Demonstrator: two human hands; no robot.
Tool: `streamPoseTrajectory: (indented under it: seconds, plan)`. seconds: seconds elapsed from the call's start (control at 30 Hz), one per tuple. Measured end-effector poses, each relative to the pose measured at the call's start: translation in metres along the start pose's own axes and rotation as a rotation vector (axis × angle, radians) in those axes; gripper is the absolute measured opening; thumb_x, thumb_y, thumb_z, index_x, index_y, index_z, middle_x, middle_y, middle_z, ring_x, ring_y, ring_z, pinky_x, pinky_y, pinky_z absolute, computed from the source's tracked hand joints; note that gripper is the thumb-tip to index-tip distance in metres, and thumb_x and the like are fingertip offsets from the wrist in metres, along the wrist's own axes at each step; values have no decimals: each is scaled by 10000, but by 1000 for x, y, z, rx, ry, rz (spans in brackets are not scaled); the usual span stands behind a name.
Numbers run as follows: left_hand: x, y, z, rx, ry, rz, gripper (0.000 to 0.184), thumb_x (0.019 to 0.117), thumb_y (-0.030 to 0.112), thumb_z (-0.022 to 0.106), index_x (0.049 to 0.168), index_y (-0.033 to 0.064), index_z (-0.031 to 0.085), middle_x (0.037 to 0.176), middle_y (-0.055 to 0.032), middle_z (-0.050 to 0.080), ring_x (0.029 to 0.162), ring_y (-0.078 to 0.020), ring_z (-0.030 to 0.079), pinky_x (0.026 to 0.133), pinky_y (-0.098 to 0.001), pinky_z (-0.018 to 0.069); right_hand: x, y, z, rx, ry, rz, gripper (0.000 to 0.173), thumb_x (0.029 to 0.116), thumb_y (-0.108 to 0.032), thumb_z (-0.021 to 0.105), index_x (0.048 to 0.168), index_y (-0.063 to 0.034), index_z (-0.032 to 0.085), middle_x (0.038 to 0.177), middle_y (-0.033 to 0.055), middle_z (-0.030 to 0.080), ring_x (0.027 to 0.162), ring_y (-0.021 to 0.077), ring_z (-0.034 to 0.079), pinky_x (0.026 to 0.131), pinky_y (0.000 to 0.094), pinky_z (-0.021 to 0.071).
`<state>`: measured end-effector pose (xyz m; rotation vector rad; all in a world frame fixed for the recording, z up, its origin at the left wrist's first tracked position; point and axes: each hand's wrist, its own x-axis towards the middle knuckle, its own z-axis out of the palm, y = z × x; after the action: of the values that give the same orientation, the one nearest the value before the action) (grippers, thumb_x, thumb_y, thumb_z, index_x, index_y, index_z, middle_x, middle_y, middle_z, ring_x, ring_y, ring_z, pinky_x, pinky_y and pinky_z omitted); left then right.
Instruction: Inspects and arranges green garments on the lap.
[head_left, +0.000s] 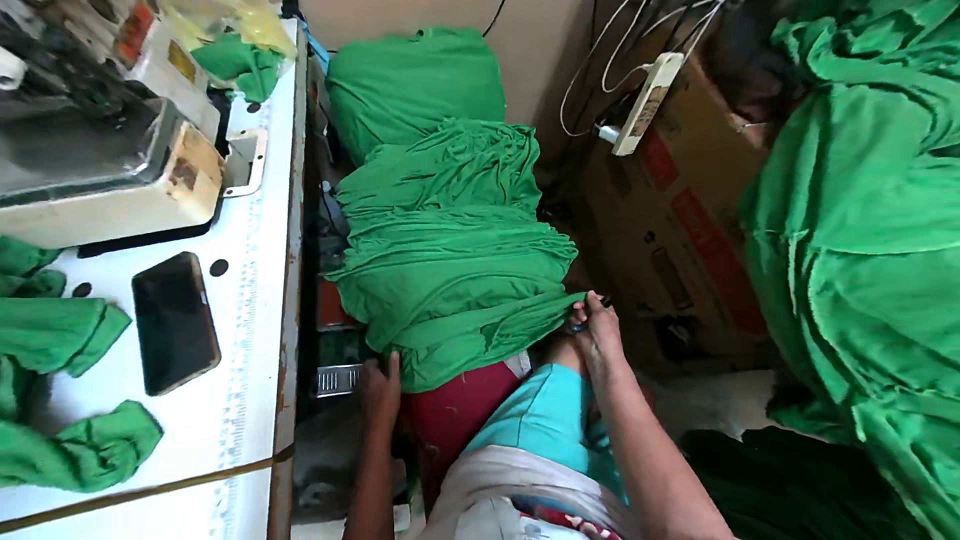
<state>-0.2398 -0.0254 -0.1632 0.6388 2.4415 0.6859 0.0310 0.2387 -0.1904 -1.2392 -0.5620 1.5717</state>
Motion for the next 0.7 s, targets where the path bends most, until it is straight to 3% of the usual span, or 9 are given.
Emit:
streamPoseTrajectory:
  seconds: [0.07, 0.13, 0.23, 0.3, 0.4, 0.47, 0.53, 0.63, 0.7]
  plan:
    - [-1, -20, -2, -123, -179, -106, 517, 1087, 369, 493, 1273, -96, 620, 1258, -308, 628, 1189, -411, 610, 1043, -572, 455, -1, 3, 1, 18, -3, -13, 96, 1110, -161, 428, 1070, -79, 458, 640, -30, 534, 436, 24, 428, 430, 168, 403]
    - [-3, -37, -2, -179, -231, -61, 347, 1078, 212, 528, 1194, -90, 655, 1162, -261, 662, 1060, -335, 646, 957, -503, 510, -1, 6, 1, 29, -12, -14, 91, 1112, -165, 424, 1073, -89, 456, 640, -35, 533, 434, 22, 428, 430, 163, 401]
    - [-7, -34, -6, -126, -141, 9, 311, 1073, 136, 506, 1166, -122, 653, 1131, -291, 666, 1077, -370, 643, 999, -517, 475, -3, 6, 1, 61, -5, 9, 100, 1112, -168, 420, 1046, -104, 458, 626, -43, 535, 426, 12, 427, 421, 156, 397]
    - [-5, -19, -15, -165, -52, -25, 334, 1083, 144, 458, 1184, -119, 636, 1119, -304, 657, 1031, -377, 654, 948, -532, 497, -2, 6, 0, 67, -24, 25, 104, 1114, -186, 423, 1052, -109, 455, 630, -47, 526, 428, 11, 423, 422, 155, 396]
    - [4, 7, -29, -624, 48, -23, 346, 1107, 135, 379, 1260, -108, 570, 1096, -208, 636, 847, -207, 662, 768, -382, 585, 0, 8, -3, 101, -60, 32, 125, 1115, -211, 420, 1031, -129, 464, 630, -58, 510, 433, 11, 411, 426, 157, 388]
    - [18, 26, -33, -1051, 101, 75, 321, 1088, 95, 318, 1253, -97, 515, 1061, -130, 633, 842, -168, 678, 768, -360, 604, 1, 9, -4, 171, -60, 30, 179, 1126, -226, 375, 994, -144, 465, 620, -71, 525, 429, -1, 415, 424, 147, 384]
    - [37, 44, -35, -1271, 157, 143, 312, 1092, 105, 297, 1272, -67, 484, 1095, -120, 625, 904, -189, 680, 830, -385, 594, 2, 10, -5, 276, -24, 24, 219, 1137, -241, 322, 1006, -137, 462, 671, -58, 588, 442, -11, 441, 429, 135, 390]
    - [71, 68, -20, -1310, 233, 160, 388, 1118, 187, 338, 1396, -67, 429, 1285, -188, 568, 1060, -228, 644, 927, -395, 553, 1, 10, -2, 385, 91, 15, 245, 1140, -255, 277, 1091, -113, 470, 786, -20, 671, 502, -6, 534, 466, 134, 449]
    - [91, 79, -4, -1100, 240, 215, 409, 1120, 201, 342, 1379, -97, 446, 1350, -242, 532, 1158, -262, 598, 1016, -421, 503, 1, 11, 4, 342, 173, 2, 227, 1140, -225, 275, 1129, -85, 453, 817, 9, 666, 563, 16, 591, 519, 156, 508]
